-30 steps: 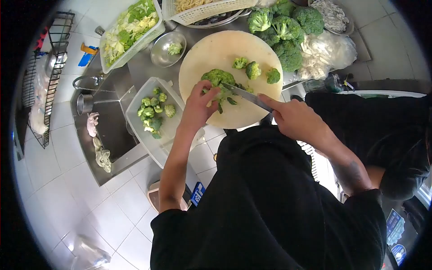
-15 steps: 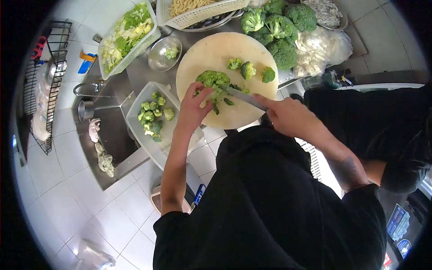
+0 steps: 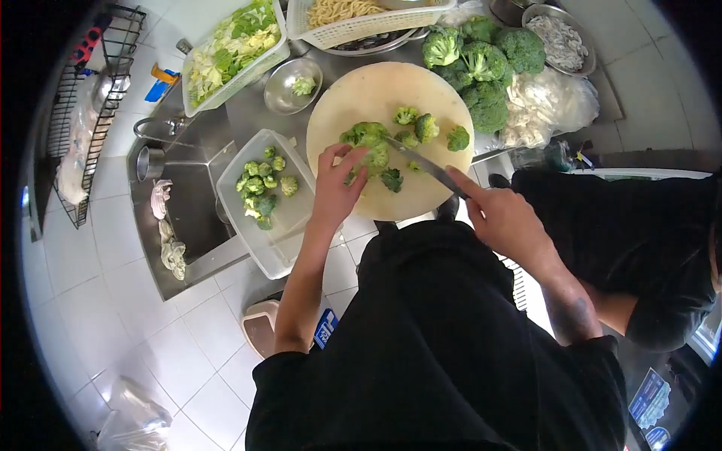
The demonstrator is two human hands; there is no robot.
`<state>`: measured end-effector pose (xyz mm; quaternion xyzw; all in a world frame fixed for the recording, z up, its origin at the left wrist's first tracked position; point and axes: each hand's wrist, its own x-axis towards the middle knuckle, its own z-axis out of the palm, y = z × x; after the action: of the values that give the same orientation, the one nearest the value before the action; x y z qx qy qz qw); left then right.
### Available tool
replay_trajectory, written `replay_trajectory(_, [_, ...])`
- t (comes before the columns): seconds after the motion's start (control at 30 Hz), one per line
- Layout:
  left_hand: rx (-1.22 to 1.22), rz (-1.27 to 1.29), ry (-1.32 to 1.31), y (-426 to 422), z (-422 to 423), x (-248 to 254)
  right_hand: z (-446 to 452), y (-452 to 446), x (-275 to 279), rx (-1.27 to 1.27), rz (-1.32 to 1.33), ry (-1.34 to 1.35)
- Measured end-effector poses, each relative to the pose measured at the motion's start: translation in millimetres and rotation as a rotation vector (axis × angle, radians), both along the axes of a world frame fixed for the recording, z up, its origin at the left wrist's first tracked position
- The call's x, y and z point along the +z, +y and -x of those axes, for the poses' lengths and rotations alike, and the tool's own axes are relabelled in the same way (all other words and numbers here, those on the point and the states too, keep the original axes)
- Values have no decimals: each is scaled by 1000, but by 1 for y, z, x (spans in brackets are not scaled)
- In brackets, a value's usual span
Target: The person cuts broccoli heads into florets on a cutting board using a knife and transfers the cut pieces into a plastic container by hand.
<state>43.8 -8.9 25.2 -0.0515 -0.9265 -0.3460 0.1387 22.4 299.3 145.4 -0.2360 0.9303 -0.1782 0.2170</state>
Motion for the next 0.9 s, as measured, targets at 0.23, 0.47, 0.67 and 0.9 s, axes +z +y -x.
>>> replay_trajectory(0.23, [-85,0,23,4,-1,4,7,-16,13,40,-98,-16])
replay_trajectory(0.47, [-138,22,23,5,-2,9,6,-26,-7,67,-82,-30])
replay_trajectory(0.67, [-119,30,36,0,-1,0,4,-26,-8,64,-77,-42])
replay_trajectory(0.9, [-84,-17,-47,-9,1,3,5,-33,-33,46,-17,-17])
